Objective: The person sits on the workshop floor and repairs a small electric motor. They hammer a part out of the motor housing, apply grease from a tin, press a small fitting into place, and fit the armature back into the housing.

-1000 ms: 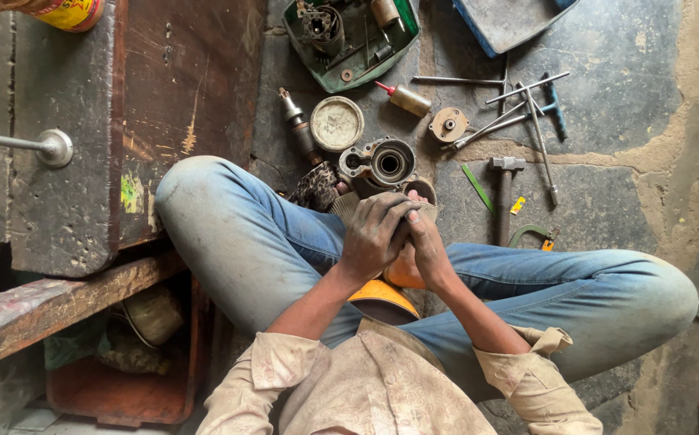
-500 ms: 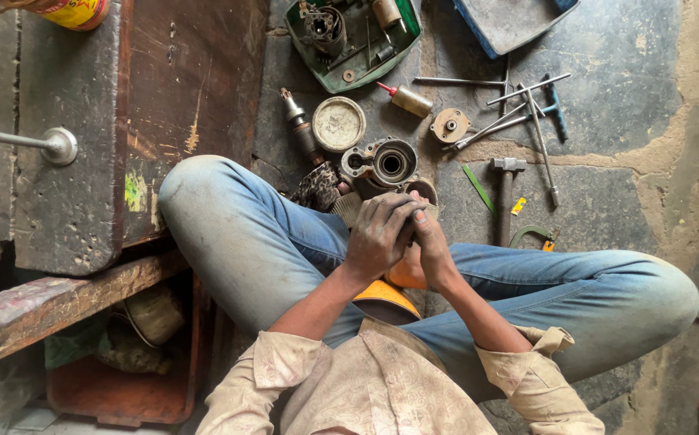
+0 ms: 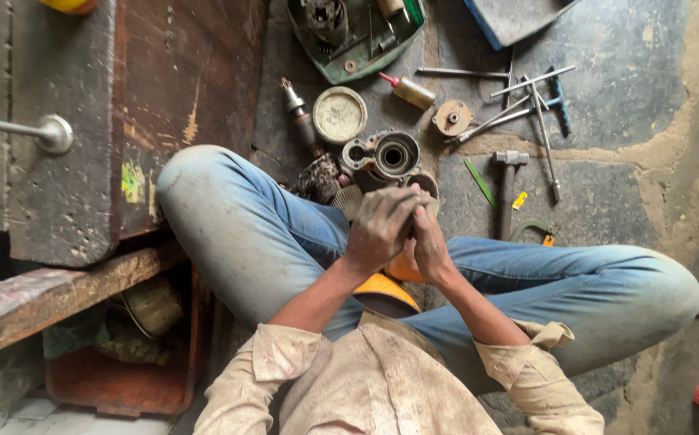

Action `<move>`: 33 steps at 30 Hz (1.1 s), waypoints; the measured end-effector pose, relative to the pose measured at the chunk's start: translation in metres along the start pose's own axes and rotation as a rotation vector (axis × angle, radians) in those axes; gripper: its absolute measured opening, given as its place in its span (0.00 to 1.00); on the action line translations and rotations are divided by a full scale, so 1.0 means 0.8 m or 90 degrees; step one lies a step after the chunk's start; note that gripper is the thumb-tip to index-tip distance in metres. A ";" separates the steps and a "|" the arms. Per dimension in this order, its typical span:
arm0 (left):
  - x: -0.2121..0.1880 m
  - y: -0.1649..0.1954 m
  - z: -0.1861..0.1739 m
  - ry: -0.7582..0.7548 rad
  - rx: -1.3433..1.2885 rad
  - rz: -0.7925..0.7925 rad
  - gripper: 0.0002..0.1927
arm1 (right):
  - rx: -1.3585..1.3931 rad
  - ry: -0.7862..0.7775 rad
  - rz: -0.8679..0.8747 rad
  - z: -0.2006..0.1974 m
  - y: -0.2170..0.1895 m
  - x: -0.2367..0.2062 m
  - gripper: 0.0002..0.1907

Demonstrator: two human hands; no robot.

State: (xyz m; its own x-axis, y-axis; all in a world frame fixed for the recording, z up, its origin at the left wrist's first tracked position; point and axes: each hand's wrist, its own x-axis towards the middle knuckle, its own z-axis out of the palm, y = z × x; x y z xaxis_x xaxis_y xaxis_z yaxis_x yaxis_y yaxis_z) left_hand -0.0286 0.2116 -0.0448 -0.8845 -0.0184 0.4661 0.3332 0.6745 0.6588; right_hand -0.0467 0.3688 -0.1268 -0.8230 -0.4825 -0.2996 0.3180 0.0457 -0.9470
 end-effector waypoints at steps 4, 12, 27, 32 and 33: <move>0.000 -0.002 0.002 -0.001 0.013 -0.037 0.18 | -0.217 0.004 -0.089 -0.004 -0.003 0.001 0.45; 0.002 0.003 -0.004 0.023 -0.029 -0.107 0.13 | -0.038 0.019 -0.092 -0.001 -0.038 0.001 0.32; 0.000 -0.025 -0.075 0.279 -0.115 -0.014 0.13 | 0.148 0.040 -0.016 0.015 -0.066 -0.006 0.29; -0.017 -0.046 -0.238 0.322 0.483 -0.028 0.12 | 0.125 0.055 -0.010 0.009 -0.064 -0.008 0.26; -0.026 -0.051 -0.269 0.314 0.437 -0.145 0.14 | 0.111 0.063 -0.005 0.009 -0.065 -0.008 0.25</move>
State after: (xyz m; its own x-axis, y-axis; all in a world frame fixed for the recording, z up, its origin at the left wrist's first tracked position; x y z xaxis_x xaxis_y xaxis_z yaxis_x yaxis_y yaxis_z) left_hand 0.0462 0.0252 0.0459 -0.6101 -0.4171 0.6736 -0.2449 0.9079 0.3403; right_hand -0.0543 0.3636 -0.0748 -0.8655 -0.3934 -0.3100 0.3805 -0.1138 -0.9178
